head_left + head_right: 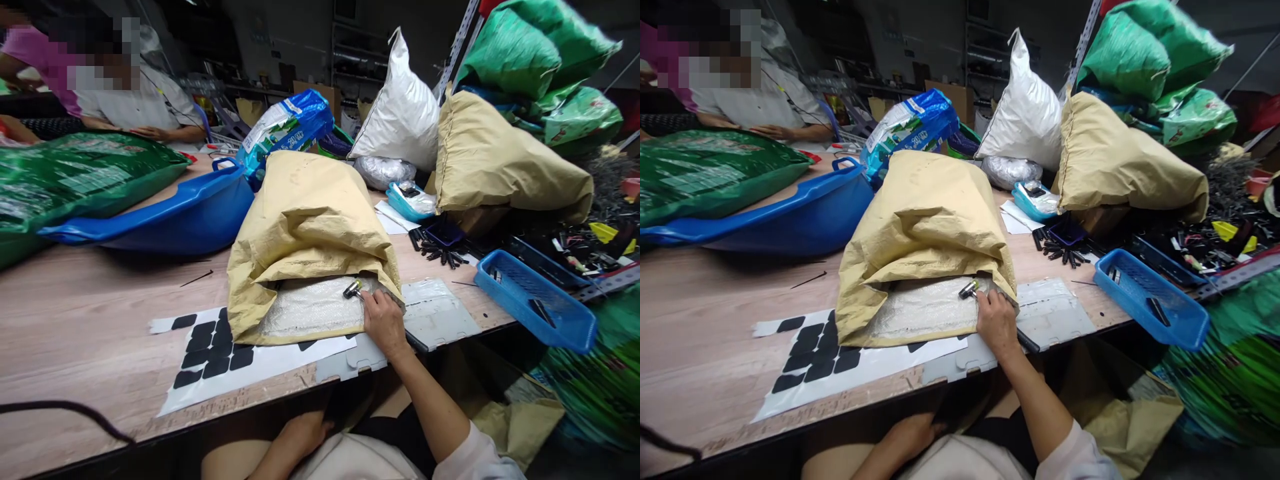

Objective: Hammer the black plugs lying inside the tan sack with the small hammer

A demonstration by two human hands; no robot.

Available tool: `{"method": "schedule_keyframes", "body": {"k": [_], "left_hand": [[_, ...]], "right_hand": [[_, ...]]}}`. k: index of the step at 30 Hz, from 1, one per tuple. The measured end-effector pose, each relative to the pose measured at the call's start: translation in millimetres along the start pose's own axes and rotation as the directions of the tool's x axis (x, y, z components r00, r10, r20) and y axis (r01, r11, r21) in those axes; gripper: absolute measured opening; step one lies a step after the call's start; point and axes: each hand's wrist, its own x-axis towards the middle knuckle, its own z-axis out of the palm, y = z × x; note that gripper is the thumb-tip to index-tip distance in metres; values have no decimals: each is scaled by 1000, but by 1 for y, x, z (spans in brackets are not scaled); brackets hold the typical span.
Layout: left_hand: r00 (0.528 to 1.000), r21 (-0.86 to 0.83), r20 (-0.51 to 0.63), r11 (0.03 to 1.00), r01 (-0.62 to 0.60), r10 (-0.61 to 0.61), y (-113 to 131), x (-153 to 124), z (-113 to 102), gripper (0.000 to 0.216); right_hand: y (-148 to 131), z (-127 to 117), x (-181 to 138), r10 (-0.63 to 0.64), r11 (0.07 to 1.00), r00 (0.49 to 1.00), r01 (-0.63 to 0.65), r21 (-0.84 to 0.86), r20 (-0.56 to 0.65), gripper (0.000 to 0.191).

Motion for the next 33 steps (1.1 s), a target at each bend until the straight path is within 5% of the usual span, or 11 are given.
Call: {"method": "schedule_keyframes", "body": {"k": [2,4,7,9,12,14,16,19,22,27,33], "left_hand": [[988,30,86,991,-131,128,20,-23,-23,57],[902,-107,196,923,-370,384,44,-40,-57,43],[875,-183,-30,858,-479,482,69,-38,-115,30],[882,1,-343,939,-345,324,71,-20,-147,28],[677,164,-735,978,126,36,63,17,-180,31],[546,156,-836,932,328,-52,57,37,-196,35],[507,125,-853,897,424,-121,54,48,-207,36],[531,102,-825,872,479,-196,51,52,-214,30],[587,168,-800,893,417,-124,45,45,-204,29],[717,291,-659,956,-33,226,39,38,-164,27],[682,184,-638,931,-316,358,34,47,-149,28]], "right_hand": [[0,-1,1,0,1000,1000,0,-6,-3,30],[1,-1,1,-9,1000,1000,9,-7,-8,30],[2,-1,1,-21,1000,1000,21,-3,-17,30],[3,0,1,-30,1000,999,30,-7,-28,31],[3,1,1,-27,1000,999,26,-13,-41,32],[3,2,1,-18,1000,999,18,-8,-42,31],[2,2,1,-16,1000,999,17,3,-36,30],[2,1,1,-16,1000,999,16,10,-31,29],[1,0,2,-13,1000,1000,13,11,-25,30],[0,-2,1,-7,1000,1000,7,15,5,29],[4,-1,3,14,999,1000,-15,49,25,32]]}}
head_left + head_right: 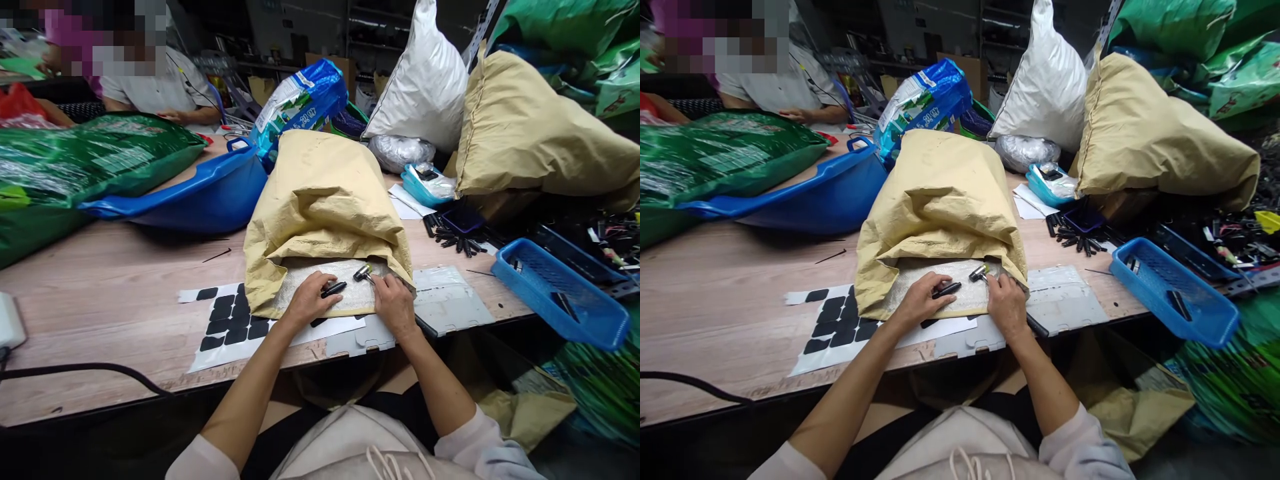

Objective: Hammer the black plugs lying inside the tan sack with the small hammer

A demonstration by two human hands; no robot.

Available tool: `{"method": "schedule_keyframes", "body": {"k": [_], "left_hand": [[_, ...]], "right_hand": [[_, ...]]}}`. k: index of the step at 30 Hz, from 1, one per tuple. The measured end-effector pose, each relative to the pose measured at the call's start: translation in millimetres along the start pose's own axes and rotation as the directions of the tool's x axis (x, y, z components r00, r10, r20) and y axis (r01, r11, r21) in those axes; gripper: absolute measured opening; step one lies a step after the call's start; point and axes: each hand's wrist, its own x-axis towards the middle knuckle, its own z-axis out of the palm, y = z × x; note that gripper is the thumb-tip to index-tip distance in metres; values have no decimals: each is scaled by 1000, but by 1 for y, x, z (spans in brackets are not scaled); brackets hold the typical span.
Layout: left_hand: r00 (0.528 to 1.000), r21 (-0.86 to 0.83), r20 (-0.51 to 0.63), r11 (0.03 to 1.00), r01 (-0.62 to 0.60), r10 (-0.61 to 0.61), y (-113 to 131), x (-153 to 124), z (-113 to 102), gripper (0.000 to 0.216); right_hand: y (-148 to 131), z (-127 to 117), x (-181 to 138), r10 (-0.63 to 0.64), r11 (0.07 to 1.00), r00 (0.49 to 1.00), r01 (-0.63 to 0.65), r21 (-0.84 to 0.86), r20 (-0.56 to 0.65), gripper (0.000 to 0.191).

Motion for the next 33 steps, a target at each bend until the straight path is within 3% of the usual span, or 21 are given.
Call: {"method": "schedule_keyframes", "body": {"k": [6,12,20,23,28,33], "left_hand": [[1000,-105,-8,994,-7,6,-11,0,-2,15],[999,-115,-10,992,-46,46,-10,0,1,14],[999,-144,-8,989,-36,35,-7,0,1,10],[1000,-140,-10,990,-21,20,-6,0,1,7],[1000,-165,-22,986,-24,21,-7,1,2,13],[1000,-168,-29,986,-8,4,-9,1,3,12]], "right_hand": [[2,-18,4,69,971,997,-63,229,-19,36],[-24,-35,-8,-9,872,999,-7,489,31,37],[-47,-33,-17,-75,874,997,54,483,24,41],[-47,-32,-19,-90,890,994,51,453,65,39],[-40,-34,-19,-24,863,1000,28,505,-15,38],[-34,-34,-20,-29,862,998,1,507,47,35]]}}
